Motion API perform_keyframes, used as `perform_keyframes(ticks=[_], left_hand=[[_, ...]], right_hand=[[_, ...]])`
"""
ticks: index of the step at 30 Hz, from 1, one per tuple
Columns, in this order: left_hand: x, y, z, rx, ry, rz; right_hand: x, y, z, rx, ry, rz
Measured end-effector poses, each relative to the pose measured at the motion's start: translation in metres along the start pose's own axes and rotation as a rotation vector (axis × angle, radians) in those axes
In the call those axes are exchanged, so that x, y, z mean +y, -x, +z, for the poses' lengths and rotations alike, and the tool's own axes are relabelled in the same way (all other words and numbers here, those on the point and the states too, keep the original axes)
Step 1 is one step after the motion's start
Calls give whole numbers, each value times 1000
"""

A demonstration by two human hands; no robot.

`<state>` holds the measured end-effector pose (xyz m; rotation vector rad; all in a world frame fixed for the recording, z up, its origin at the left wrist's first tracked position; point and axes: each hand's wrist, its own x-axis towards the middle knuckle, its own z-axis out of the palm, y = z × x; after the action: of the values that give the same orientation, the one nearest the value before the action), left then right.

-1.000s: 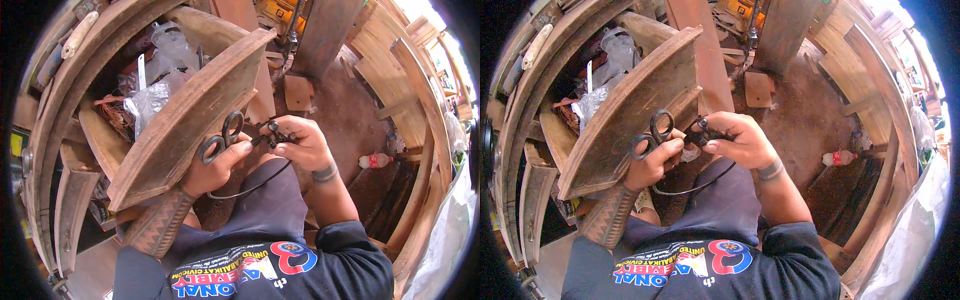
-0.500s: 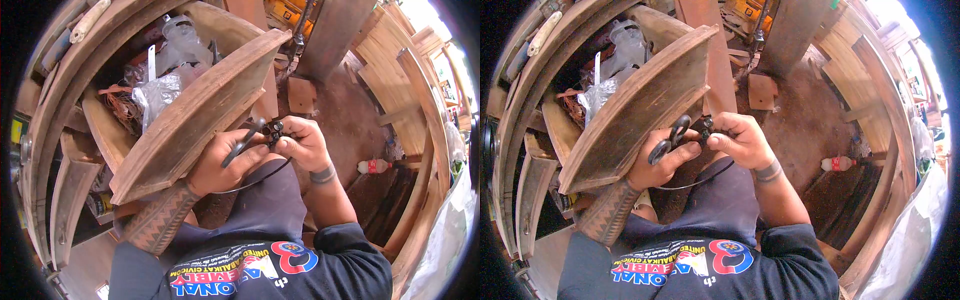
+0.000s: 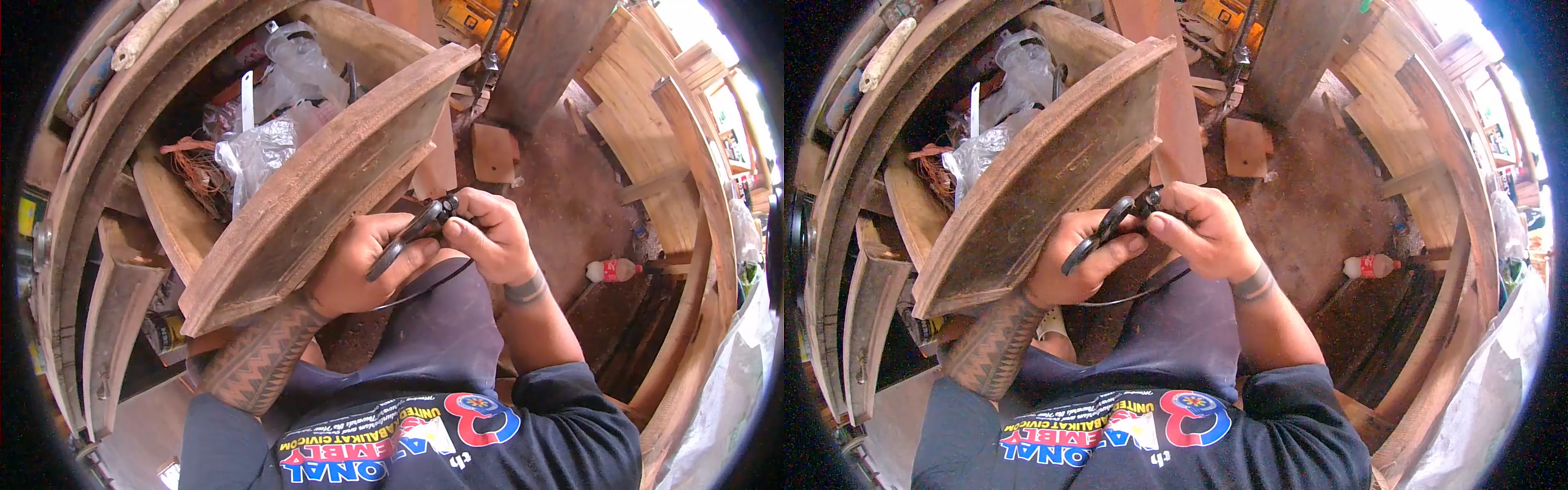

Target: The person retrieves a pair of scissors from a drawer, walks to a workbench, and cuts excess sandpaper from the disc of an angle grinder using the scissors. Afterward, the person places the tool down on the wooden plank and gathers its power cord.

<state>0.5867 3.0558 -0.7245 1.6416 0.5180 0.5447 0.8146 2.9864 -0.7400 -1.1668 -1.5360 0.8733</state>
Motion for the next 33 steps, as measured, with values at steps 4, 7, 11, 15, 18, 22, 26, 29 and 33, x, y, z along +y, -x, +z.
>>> perform_keyframes(ticks=[4,7,11,15,18,22,26,29,33], left_hand=[[-5,0,6,73,-11,99],[11,3,3,88,89,-16],[3,3,-2,50,47,-71],[3,3,-1,-5,106,-90],[0,2,0,-24,73,20],[2,5,-4,-79,22,0],[-9,7,3,-9,122,28],[-4,8,3,28,79,31],[8,7,-4,66,42,-5]], right_hand=[[-4,0,4,46,9,102],[-6,0,7,84,19,141],[-3,2,8,83,-56,147],[-12,-3,10,101,-141,24],[-10,-7,-6,-97,-75,-112],[-7,-10,-11,-190,-26,-177],[-5,-11,-4,-171,17,-177],[-4,-13,-1,-120,78,-217],[6,-11,-4,-19,248,-255]])
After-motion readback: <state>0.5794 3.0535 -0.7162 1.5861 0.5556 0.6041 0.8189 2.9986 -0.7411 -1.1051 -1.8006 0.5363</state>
